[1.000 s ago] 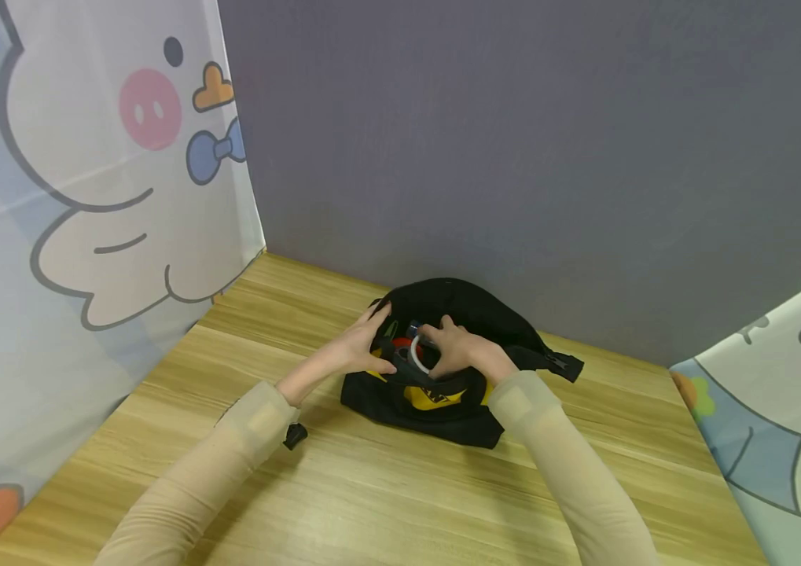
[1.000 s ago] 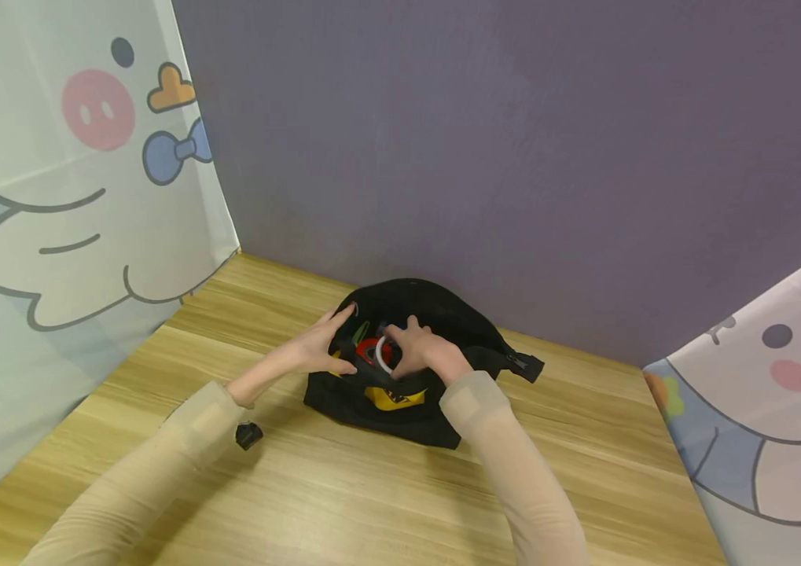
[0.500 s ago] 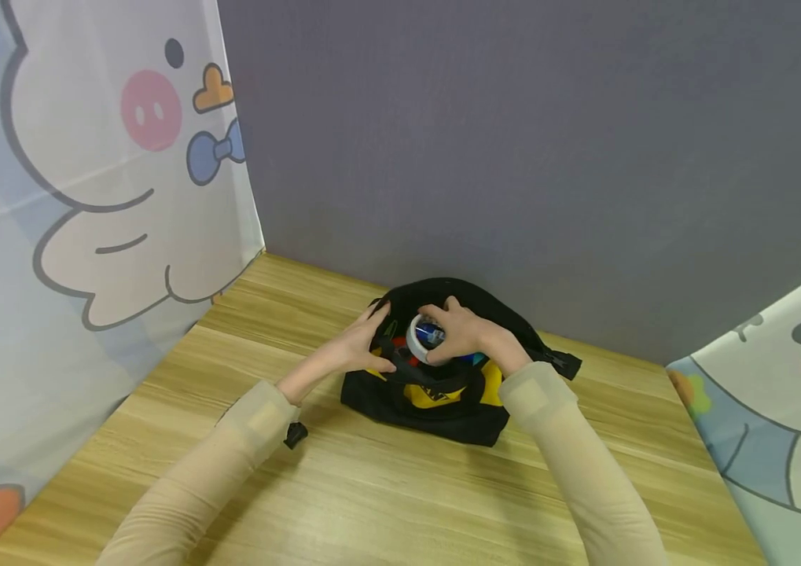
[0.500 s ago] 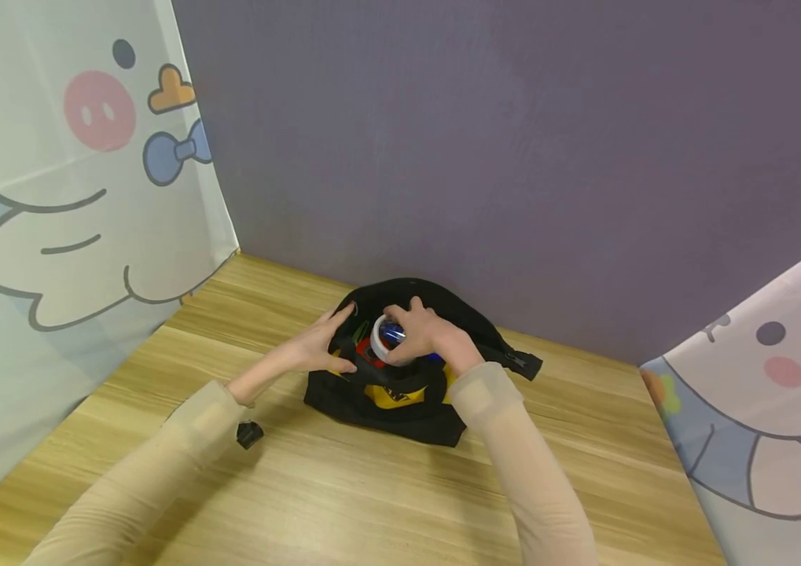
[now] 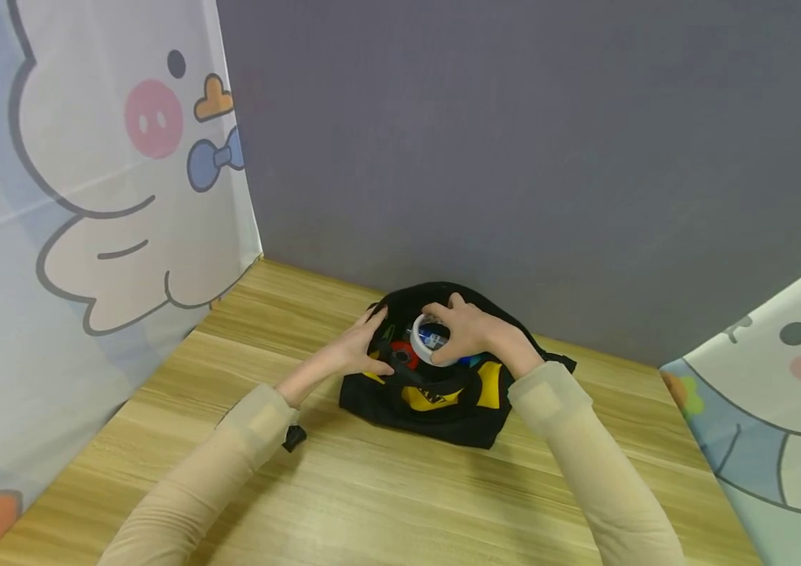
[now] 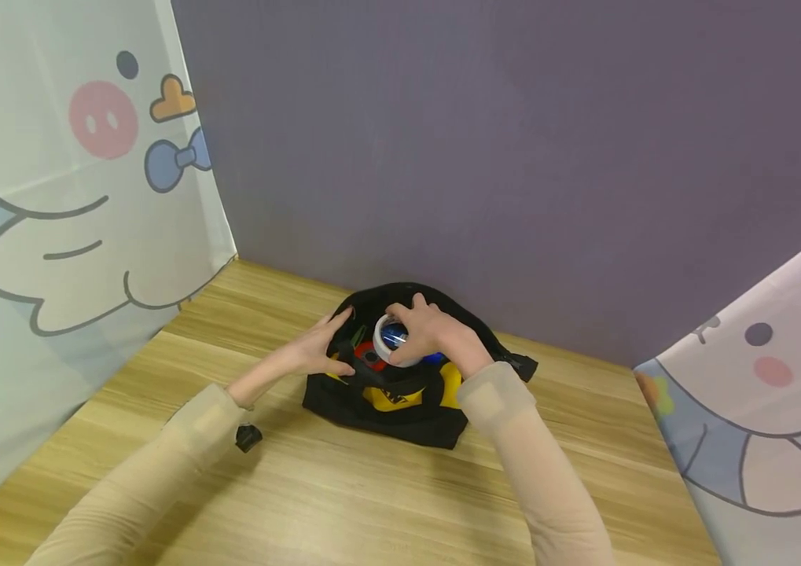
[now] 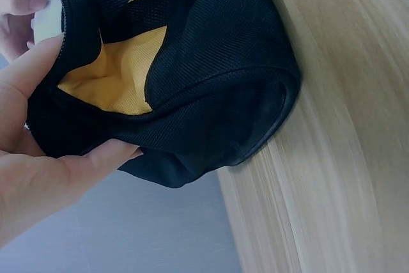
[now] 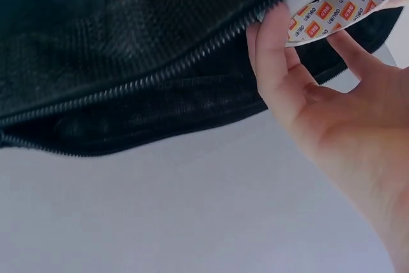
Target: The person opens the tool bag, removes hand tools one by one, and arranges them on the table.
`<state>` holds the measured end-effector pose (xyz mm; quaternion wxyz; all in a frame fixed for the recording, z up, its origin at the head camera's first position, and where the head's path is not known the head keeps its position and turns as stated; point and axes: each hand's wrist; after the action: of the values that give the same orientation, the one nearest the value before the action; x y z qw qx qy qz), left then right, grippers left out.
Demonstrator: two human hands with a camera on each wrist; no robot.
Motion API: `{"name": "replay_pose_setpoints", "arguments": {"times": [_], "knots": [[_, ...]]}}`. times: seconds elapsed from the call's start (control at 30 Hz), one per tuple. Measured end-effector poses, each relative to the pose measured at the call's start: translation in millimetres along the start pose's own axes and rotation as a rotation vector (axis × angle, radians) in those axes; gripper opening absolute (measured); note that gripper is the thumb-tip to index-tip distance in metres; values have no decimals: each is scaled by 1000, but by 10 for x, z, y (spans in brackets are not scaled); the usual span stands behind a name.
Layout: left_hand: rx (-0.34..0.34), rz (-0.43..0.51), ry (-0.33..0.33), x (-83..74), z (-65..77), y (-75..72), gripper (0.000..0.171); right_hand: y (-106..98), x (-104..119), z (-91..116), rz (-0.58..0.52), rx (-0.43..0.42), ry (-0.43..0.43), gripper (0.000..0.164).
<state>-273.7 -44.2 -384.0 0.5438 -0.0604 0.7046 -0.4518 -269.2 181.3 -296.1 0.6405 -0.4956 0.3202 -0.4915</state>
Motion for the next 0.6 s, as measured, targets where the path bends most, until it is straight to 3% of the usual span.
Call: {"name": "replay_pose_setpoints", "arguments": {"times": [0.6], "knots": [[7, -8, 11, 3, -10, -15, 106, -196, -109, 361, 7, -2, -4, 74]]}}
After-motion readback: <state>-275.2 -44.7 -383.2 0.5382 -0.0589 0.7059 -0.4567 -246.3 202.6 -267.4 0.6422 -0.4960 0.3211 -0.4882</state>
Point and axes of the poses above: each hand's wrist, its own z-axis away from the middle knuckle, its own y-axis out of the palm, x = y × z, and after that the axes turned 2 degrees about y, right-handed
